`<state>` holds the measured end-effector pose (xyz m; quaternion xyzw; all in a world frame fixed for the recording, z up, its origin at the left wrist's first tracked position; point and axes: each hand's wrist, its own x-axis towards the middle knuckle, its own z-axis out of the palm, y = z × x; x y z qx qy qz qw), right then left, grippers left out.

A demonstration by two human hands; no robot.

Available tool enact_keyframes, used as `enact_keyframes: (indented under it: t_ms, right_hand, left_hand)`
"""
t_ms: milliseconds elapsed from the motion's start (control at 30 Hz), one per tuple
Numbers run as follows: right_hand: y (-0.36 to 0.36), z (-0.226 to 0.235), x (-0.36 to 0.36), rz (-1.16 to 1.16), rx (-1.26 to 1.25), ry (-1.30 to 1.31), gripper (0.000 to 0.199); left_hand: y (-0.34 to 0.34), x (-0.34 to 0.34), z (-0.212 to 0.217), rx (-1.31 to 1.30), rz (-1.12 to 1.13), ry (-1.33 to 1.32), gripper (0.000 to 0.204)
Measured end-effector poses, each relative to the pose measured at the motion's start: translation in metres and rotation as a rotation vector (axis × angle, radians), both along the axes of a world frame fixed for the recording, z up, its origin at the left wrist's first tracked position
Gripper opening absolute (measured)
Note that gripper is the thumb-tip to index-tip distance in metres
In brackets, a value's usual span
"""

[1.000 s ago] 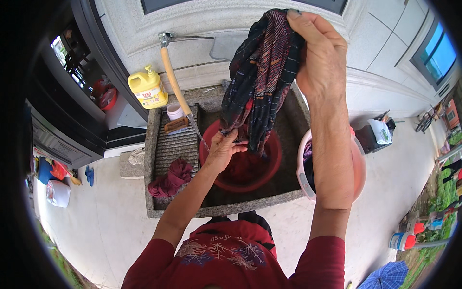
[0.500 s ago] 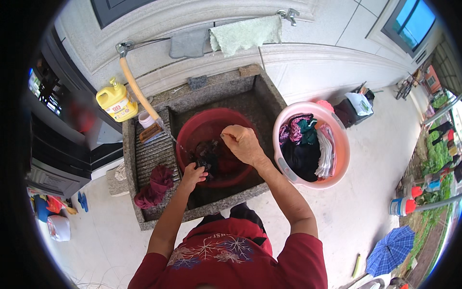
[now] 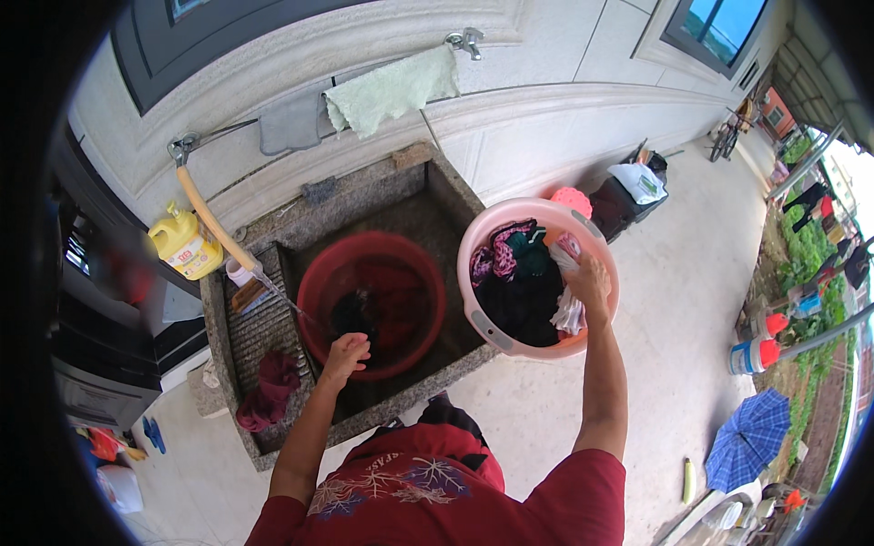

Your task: The person washes clothes by hand in an outdoor stone sink. They scrub a maroon cloth, rinse it, and place it on the washboard. They then fill a red basin with water from a tap and wash several other garments, including a dark patterned cloth and a green shirt, by hand.

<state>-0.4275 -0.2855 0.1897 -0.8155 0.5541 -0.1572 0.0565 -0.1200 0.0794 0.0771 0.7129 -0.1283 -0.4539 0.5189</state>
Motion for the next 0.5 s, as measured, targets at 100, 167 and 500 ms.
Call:
enact_keyframes:
  t_ms: [100,167,500]
  right_hand:
    - [-0.005,0.048,0.01,0.007,0.224,-0.366,0.027]
    - [0.007,0.095,0.02,0.206,0.407,-0.768,0.02]
    - [0.091,0.244,0.097,0.864,0.583,-1.359,0.034]
  left_hand:
    - [-0.002,0.002,0.008,-0.002,-0.015,0.004,0.034]
    - [-0.004,0.002,0.017,-0.024,-0.015,0.003,0.034]
    - [-0.018,0.009,0.08,-0.225,0.014,0.067,0.039]
